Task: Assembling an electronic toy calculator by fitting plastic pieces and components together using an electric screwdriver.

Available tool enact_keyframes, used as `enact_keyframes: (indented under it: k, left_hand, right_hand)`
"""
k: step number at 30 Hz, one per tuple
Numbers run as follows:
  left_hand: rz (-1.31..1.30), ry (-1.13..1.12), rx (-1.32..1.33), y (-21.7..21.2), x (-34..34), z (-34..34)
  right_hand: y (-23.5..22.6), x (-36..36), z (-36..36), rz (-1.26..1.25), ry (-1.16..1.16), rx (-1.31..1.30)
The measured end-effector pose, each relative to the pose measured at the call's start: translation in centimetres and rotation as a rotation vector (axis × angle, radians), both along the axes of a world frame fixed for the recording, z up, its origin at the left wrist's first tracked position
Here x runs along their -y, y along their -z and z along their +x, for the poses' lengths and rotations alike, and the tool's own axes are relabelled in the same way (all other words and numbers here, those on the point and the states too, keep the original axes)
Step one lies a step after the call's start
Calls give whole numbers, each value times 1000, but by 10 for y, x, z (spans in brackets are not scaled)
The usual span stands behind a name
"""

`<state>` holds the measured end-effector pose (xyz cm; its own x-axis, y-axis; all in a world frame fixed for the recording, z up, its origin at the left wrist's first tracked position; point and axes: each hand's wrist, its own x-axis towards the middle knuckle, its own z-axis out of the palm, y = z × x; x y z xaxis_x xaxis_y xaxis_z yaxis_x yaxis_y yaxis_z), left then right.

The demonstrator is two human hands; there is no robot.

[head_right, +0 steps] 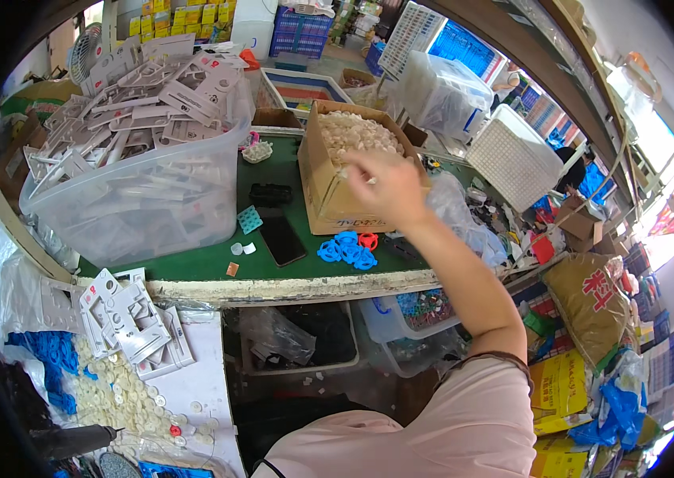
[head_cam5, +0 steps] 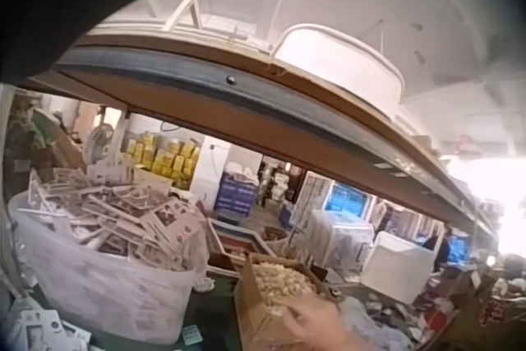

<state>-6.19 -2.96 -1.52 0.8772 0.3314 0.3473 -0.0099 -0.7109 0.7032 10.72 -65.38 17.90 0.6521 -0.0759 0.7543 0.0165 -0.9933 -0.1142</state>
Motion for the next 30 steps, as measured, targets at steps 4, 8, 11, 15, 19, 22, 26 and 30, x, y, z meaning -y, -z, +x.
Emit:
enact_keyframes:
  k: [4, 8, 11, 15, 19, 22, 26, 30]
  left_hand:
    - [27, 8, 22, 1, 0, 1]
    - [-114, -10, 52, 8, 2, -1]
    - [-204, -23, -8, 10, -1, -4]
    - [-168, -23, -55, 8, -2, -4]
    - [-67, -32, -56, 6, -2, -2]
    - [3, -55, -62, 5, -4, -2]
    - [137, -99, -115, 6, -8, -2]
    - [96, -21, -55, 31, -28, -7]
  right_hand:
    - [11, -34, 6, -135, -199, -14]
    - [16, -52, 7, -55, -221, -128]
    - [17, -59, 8, -84, -217, -133]
    - [25, -64, 5, -71, -286, -120]
    - [29, -73, -3, -27, -313, -159]
    - [34, -83, -8, -9, -366, -152]
    - [38, -100, -22, 13, -453, -148]
    - [45, -114, -44, 32, -549, -135]
